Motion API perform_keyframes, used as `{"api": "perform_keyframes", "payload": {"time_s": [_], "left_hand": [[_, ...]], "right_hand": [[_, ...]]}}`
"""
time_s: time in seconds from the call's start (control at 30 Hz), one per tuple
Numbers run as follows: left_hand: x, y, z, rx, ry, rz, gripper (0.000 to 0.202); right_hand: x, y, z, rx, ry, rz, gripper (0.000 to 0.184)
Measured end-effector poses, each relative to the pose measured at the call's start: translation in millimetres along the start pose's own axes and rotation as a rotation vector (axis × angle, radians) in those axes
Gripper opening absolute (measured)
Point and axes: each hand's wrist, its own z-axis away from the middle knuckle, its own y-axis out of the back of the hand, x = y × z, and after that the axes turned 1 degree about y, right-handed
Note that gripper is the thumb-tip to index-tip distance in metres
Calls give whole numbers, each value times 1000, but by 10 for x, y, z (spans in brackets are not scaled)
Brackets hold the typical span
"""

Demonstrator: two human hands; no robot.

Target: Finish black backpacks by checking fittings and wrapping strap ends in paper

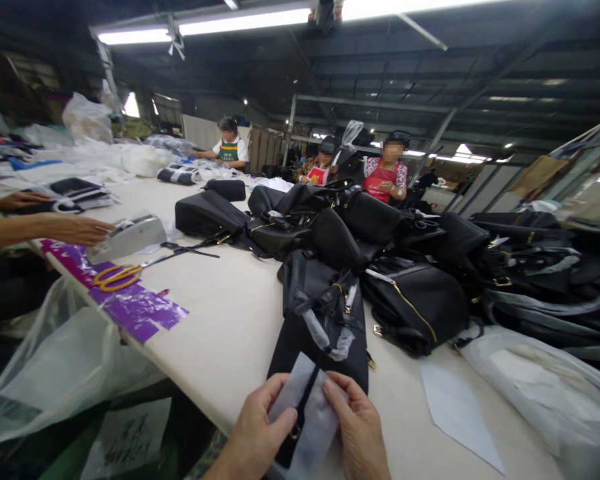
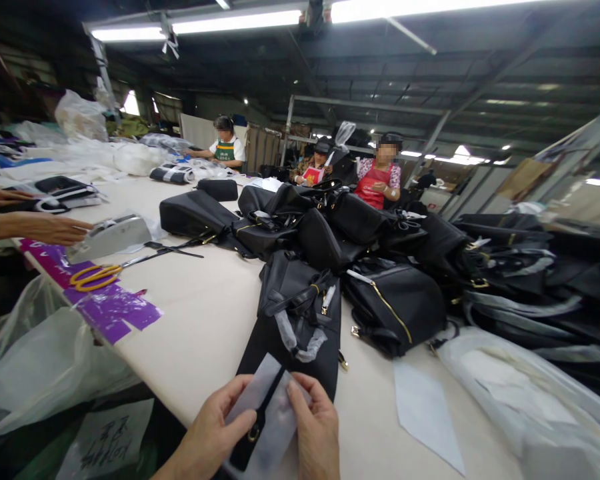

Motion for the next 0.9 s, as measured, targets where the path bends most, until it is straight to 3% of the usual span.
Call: {"api": "perform_keyframes", "payload": {"time_s": [0.13, 0.37, 0.57, 0.9], "left_hand": [[-20, -34, 9, -23, 46, 44, 45], [-20, -62, 1, 1, 54, -60, 48], [-45, -45, -25, -24, 80, -2, 48], [-10, -20, 14, -29, 53, 27, 48]], "right_hand": [[36, 34, -18, -15, 13, -5, 56], [49, 48, -14, 22, -2, -15, 62], [200, 135, -9, -118, -19, -87, 84], [218, 116, -32, -96, -15, -60, 82]]}}
